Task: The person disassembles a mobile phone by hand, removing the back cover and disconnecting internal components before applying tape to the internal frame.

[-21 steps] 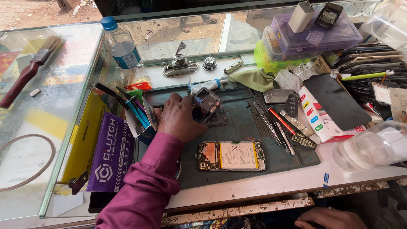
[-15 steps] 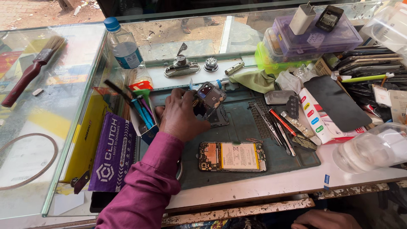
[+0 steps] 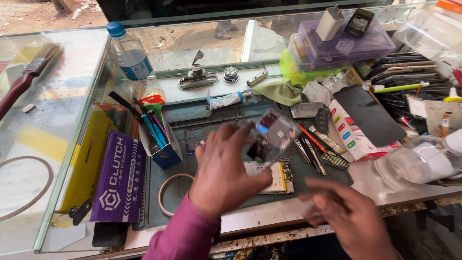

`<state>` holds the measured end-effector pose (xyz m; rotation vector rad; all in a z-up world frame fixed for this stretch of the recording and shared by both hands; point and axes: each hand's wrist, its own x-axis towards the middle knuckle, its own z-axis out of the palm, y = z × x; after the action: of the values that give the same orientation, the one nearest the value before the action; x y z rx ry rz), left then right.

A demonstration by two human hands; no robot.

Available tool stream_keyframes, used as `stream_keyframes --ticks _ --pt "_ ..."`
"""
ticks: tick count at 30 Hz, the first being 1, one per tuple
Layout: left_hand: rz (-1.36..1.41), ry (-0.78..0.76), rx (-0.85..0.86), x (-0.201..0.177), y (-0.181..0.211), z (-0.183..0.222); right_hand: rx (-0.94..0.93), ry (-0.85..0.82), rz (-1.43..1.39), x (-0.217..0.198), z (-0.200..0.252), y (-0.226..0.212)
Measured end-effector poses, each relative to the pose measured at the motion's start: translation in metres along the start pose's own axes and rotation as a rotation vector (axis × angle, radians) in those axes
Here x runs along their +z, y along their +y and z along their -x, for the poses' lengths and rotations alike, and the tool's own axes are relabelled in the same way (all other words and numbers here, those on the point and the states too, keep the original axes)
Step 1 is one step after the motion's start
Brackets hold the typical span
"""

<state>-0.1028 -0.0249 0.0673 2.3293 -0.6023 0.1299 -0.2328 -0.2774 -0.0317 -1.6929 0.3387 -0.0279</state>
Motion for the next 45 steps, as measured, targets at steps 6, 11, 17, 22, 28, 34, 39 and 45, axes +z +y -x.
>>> stream_keyframes --ticks 6,11,17,22,28,34,39,45 --pt "0.135 0.004 -0.063 0.011 0.015 0.030 -0.099 -0.176 -0.291 0.053 -0.023 -0.039" --pt "0.296 0.057 -0.048 0.013 0.001 0.040 -0.034 -0.169 -0.266 0.053 -0.029 -0.037" --pt "0.805 -0.003 -0.274 0.026 -0.029 0.041 0.063 -0.190 -0.232 0.046 -0.040 -0.032" --pt "1.125 -0.157 -0.483 0.031 -0.040 0.047 0.028 -0.218 -0.149 0.044 -0.044 -0.034" --pt "1.280 -0.215 -0.452 0.035 -0.041 0.053 0.002 -0.151 0.050 0.044 -0.047 -0.041" --pt "1.360 -0.180 -0.420 0.045 -0.041 0.059 -0.114 -0.109 0.077 0.040 -0.044 -0.047" --pt "1.368 -0.100 -0.476 0.051 -0.042 0.060 -0.117 -0.102 0.174 0.047 -0.028 -0.067" --pt "1.428 -0.038 -0.496 0.062 -0.038 0.062 -0.411 -0.116 0.440 0.056 -0.011 -0.073"
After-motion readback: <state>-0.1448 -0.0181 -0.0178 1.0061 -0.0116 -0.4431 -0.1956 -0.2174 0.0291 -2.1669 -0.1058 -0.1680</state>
